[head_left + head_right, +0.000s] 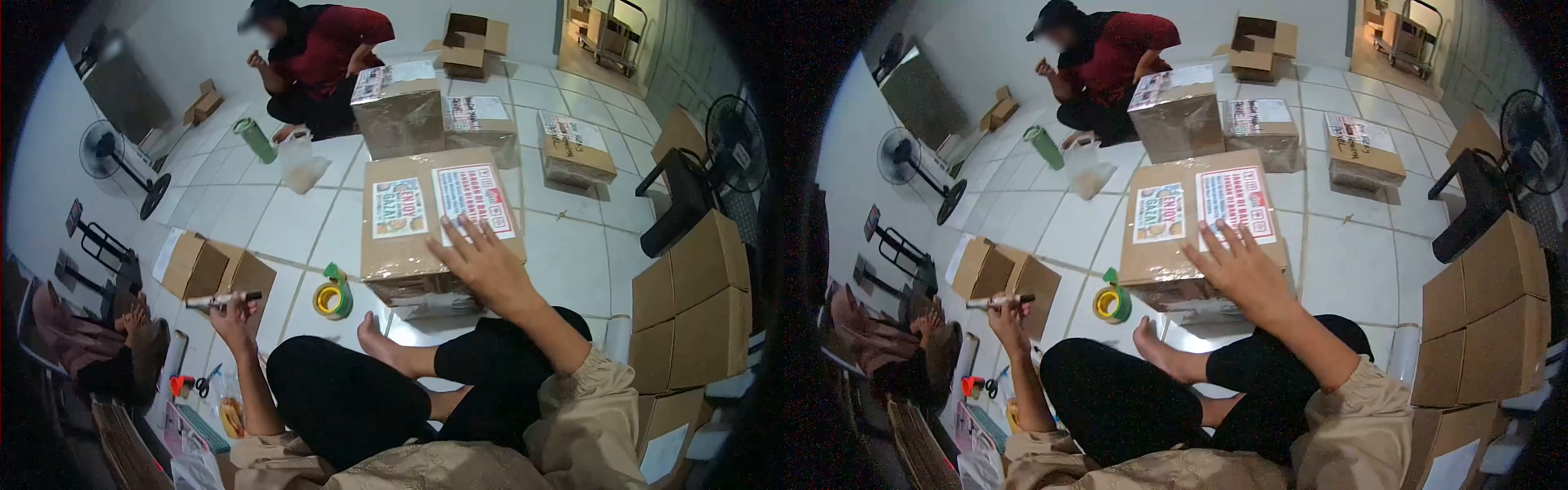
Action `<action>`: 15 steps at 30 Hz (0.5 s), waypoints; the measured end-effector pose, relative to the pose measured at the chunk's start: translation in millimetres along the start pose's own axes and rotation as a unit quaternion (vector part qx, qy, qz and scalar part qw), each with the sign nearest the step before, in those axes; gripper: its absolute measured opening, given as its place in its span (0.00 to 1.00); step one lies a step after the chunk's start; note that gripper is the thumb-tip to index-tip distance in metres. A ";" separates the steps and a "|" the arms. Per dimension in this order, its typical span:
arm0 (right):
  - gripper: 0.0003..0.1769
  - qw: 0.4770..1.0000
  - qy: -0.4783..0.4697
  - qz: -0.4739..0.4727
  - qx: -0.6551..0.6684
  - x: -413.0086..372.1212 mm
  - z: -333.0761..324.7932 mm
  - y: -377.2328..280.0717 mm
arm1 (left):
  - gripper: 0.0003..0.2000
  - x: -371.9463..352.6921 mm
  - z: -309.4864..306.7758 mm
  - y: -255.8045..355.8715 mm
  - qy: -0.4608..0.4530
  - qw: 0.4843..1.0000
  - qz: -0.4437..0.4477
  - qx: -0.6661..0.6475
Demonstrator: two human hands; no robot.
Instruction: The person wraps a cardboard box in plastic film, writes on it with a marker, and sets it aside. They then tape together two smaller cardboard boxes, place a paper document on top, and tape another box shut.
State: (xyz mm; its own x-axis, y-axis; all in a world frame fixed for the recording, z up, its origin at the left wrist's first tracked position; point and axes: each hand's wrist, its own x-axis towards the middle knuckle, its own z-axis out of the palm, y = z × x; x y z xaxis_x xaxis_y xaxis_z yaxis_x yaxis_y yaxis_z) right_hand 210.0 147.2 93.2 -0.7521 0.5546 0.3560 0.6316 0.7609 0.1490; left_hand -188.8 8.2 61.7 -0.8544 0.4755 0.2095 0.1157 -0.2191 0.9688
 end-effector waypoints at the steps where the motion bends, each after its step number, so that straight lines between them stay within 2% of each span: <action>1: 0.31 1.000 0.015 0.001 0.015 -0.3 1.7 0.6 | 0.09 -5.5 26.7 15.6 -0.041 0.999 0.007 -0.017; 2: 0.31 0.999 0.029 0.001 0.032 -0.9 2.9 1.5 | 0.09 -13.5 49.5 29.3 -0.081 0.996 0.011 -0.033; 3: 0.35 0.999 0.023 -0.004 0.022 -1.9 1.2 2.4 | 0.10 -23.5 69.5 43.8 -0.155 0.987 0.004 -0.029; 4: 0.35 0.999 0.023 -0.001 0.023 -2.8 -7.8 3.0 | 0.10 -34.1 86.3 55.0 -0.229 0.973 -0.001 -0.027; 6: 0.43 0.974 -0.032 0.018 0.223 -2.5 -30.5 5.4 | 0.10 -52.2 109.1 67.5 -0.360 0.930 -0.039 -0.066; 7: 0.50 0.921 0.030 0.004 0.388 -3.6 -32.0 6.2 | 0.10 -64.9 120.5 73.7 -0.424 0.898 -0.058 -0.100; 8: 0.42 0.853 0.113 -0.024 0.508 0.2 -30.5 -2.9 | 0.09 -76.3 127.8 82.5 -0.473 0.877 -0.052 -0.067; 10: 0.28 0.796 0.051 -0.004 0.603 0.3 -41.7 -25.0 | 0.09 -100.0 141.8 89.4 -0.533 0.840 -0.024 -0.097; 11: 0.28 0.794 0.053 0.000 0.605 -1.2 -38.5 -33.0 | 0.09 -107.6 145.0 92.7 -0.536 0.838 -0.026 -0.093; 13: 0.18 0.759 -0.034 0.028 0.650 -2.5 -31.1 -45.2 | 0.09 -115.6 148.6 96.4 -0.521 0.849 0.037 -0.082; 14: 0.18 0.759 -0.033 0.031 0.650 -3.2 -27.6 -48.1 | 0.09 -116.9 150.1 95.1 -0.522 0.848 0.036 -0.082; 15: 0.17 0.716 -0.030 0.014 0.697 -3.8 -24.8 -50.6 | 0.08 -117.9 150.8 93.5 -0.528 0.843 0.003 -0.105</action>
State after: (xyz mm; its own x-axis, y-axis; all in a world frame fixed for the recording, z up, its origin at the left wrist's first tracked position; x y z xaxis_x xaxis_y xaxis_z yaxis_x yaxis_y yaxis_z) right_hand 185.6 98.3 107.2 -0.7760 0.5579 0.2942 -0.1237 0.3228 -0.9384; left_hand -0.9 60.2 147.5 0.0861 0.9425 0.3230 -0.0680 -0.3179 0.9457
